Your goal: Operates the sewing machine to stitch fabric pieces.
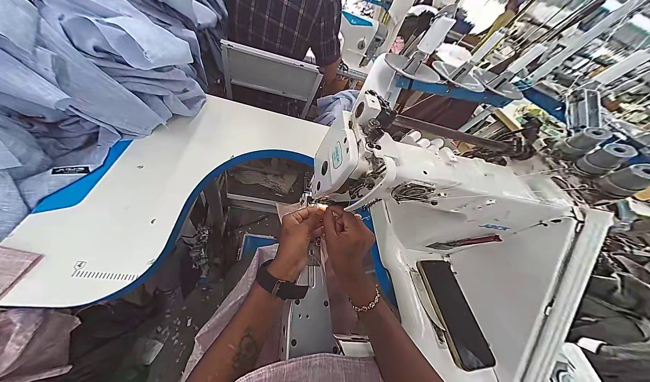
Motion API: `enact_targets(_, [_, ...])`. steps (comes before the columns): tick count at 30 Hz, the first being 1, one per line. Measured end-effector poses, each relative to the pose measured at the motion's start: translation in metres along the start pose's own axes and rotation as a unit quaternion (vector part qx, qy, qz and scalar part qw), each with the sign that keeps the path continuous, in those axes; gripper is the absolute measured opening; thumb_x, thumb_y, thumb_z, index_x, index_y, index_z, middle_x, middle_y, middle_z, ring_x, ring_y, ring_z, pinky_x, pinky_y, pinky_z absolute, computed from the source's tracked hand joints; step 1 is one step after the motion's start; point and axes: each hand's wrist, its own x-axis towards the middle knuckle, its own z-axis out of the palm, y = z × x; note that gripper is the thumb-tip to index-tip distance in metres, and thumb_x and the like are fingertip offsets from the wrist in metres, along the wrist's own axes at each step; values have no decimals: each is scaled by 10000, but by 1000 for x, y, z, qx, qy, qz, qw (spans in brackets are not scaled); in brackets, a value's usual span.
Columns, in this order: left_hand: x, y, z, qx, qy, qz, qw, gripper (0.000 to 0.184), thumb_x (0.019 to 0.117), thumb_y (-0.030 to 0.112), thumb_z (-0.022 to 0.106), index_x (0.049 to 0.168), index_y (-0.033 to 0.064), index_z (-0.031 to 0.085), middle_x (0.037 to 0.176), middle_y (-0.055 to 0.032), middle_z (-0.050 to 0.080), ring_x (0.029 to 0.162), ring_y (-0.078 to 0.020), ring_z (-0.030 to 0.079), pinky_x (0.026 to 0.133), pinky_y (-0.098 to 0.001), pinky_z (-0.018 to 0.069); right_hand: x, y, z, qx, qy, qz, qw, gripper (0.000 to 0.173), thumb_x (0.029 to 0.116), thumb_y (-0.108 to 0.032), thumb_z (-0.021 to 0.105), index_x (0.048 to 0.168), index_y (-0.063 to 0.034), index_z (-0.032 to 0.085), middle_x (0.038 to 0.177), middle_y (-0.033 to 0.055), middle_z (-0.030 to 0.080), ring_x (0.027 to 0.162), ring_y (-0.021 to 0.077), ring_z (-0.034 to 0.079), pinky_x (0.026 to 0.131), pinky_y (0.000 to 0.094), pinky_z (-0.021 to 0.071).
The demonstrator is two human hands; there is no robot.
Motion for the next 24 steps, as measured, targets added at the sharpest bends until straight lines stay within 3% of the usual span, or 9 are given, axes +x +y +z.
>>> enact_targets(4, [1,-1,3,-53,-14,-14,998,155,1041,11,521,1031,-54,661,831,-76,727,734,-111,714,720,-251,604,1,-1,2,-7,2,5,1000,160,835,-128,686,803,1,775,521,58,568,440,132,490,473,276,410])
enact_targets(13, [8,-6,12,-126,35,-9,991,156,1020,-33,528,922,-39,648,745,-81,704,641,-110,688,638,-237,593,2,-4,5,16,2,54,998,131,810,-115,723,760,3,754,576,76,621,490,126,549,507,270,437])
enact_targets(19, [15,-10,6,26,56,96,994,31,964,-64,607,946,-67,631,714,-57,677,609,-86,657,613,-231,576,4,-11,-8,14,-53,58,997,166,838,-129,710,867,23,770,667,121,686,580,233,656,559,390,521])
enact_targets(21, [11,-3,-4,110,51,107,987,58,997,-22,579,968,-61,611,732,-42,643,610,-76,637,598,-219,562,-3,-11,-12,-23,-22,-8,999,181,841,-117,698,926,17,784,781,146,748,698,280,731,626,395,574])
enact_targets(24, [2,9,-38,175,20,87,980,101,1008,-7,542,959,-31,627,730,-11,632,577,-45,585,539,-186,503,-14,-18,-19,-15,-6,-131,991,179,919,-60,611,965,-8,776,992,147,775,982,294,744,935,407,576])
